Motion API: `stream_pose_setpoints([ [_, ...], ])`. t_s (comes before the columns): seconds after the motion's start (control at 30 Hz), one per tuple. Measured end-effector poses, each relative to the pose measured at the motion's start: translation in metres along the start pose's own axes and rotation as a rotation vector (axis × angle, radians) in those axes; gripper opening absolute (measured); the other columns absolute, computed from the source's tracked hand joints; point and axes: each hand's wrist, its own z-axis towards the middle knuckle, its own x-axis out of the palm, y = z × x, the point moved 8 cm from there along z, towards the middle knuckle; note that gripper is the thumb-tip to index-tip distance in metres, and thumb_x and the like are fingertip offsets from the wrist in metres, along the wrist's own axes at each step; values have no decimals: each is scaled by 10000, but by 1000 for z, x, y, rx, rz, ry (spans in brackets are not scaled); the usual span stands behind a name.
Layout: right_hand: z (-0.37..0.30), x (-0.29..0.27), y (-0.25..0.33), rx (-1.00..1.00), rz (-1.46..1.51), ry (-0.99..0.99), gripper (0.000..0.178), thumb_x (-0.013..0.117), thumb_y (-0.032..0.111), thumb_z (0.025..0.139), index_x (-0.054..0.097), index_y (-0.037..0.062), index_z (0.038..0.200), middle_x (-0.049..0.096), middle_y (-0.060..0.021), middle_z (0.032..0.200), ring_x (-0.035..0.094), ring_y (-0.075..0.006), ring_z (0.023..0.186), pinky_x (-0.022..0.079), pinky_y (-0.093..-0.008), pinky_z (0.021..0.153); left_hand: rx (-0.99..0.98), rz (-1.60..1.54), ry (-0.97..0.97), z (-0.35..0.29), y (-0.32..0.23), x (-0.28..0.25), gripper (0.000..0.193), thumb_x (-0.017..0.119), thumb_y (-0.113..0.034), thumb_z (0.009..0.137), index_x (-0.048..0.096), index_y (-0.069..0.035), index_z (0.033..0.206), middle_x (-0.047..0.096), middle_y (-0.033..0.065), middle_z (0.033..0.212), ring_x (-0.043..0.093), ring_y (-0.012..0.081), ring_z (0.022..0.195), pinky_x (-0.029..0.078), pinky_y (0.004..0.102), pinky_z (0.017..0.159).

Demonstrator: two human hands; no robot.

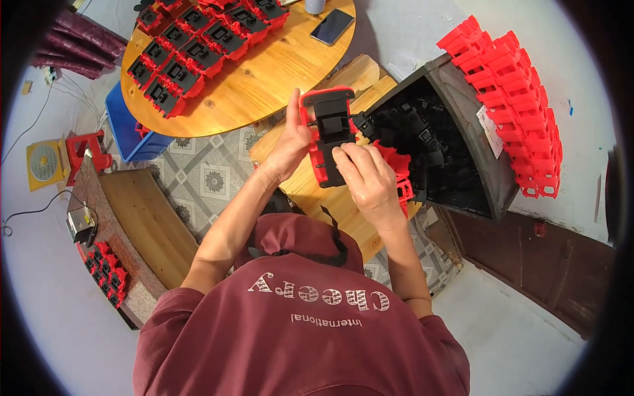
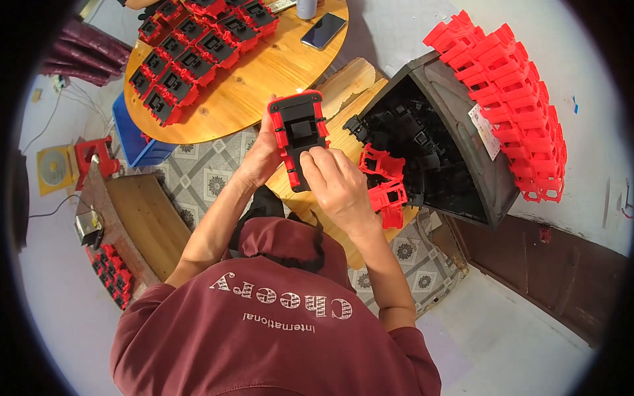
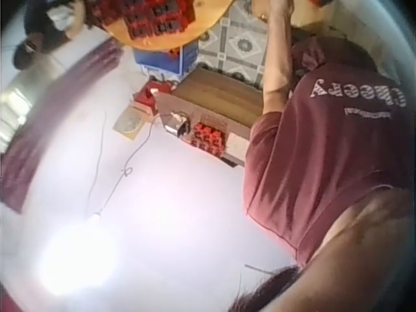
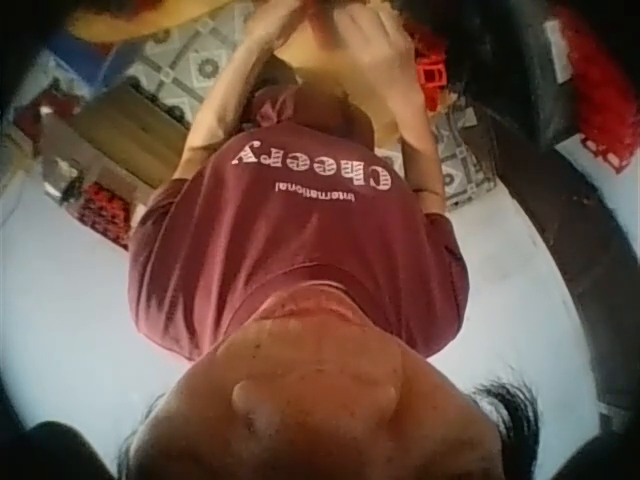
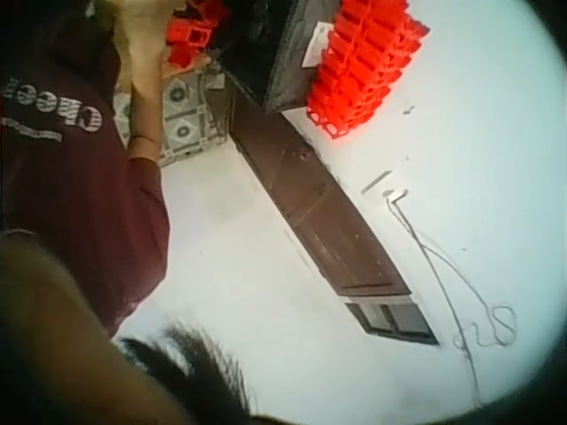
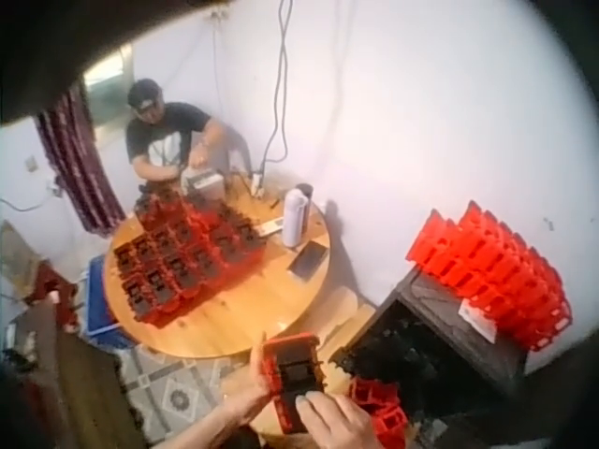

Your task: The person assembles red and black plastic parts by hand on a table.

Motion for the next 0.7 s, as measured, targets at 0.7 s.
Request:
stream_pose_setpoints([
  [0.7, -32, 84, -76, 894, 1394, 17, 701, 624, 171, 913, 259, -18, 1480, 449, -132, 1404, 432, -195, 1288, 321, -332, 1086, 51, 97, -476, 21, 0, -48, 514, 422, -498, 995, 354, -132, 1349, 522, 75, 1248, 553, 202, 1118, 483, 393, 937],
])
